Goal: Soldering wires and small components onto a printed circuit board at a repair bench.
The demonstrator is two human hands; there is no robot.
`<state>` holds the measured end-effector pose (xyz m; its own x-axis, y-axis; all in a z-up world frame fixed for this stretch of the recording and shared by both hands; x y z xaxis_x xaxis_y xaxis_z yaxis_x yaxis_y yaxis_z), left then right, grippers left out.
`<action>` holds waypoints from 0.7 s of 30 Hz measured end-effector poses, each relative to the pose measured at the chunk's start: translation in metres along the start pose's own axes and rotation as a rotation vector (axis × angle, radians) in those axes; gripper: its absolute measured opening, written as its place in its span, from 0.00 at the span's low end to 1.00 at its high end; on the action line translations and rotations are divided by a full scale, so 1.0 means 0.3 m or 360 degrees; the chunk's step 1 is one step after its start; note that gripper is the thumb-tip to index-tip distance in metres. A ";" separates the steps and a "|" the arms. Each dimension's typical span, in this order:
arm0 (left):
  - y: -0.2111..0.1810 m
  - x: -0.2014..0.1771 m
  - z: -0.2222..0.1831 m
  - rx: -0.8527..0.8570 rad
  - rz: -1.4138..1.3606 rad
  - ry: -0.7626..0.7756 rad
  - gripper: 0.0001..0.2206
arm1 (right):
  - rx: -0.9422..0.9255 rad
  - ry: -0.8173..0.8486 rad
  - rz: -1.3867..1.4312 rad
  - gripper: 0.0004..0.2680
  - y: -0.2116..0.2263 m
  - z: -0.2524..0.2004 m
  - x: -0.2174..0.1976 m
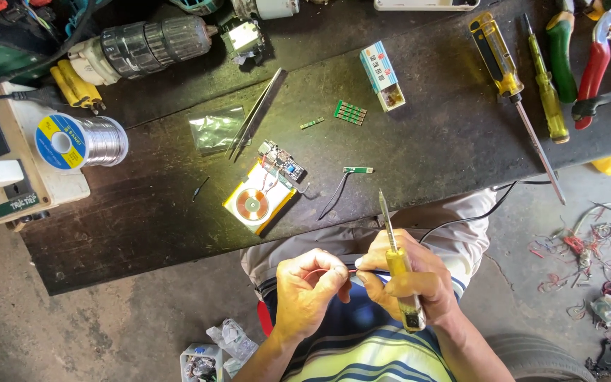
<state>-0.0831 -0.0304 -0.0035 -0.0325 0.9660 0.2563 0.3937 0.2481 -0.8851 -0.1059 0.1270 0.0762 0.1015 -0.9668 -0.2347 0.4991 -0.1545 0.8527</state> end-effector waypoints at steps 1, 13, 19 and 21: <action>0.004 -0.002 0.000 -0.0001 -0.0001 0.0000 0.06 | 0.0001 0.0001 0.0000 0.15 0.000 0.001 0.000; -0.021 0.004 0.000 0.0052 0.0032 0.0102 0.06 | 0.0078 0.0206 0.0145 0.12 -0.024 -0.016 0.015; -0.091 0.025 0.007 0.0300 0.0304 0.0165 0.04 | 0.0044 0.0189 0.0113 0.10 -0.028 -0.022 0.020; -0.138 0.035 0.006 0.0483 0.0569 0.0136 0.06 | 0.0030 0.0212 0.0054 0.08 -0.035 -0.036 0.027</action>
Point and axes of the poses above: each hand's wrist, its own z-axis towards the middle knuckle, its own x-axis out of the palm, y = z × x, the point moved 8 cm from there along z, towards the middle knuckle, and after that the axes turned 5 degrees about x, right-handed, at the moved point
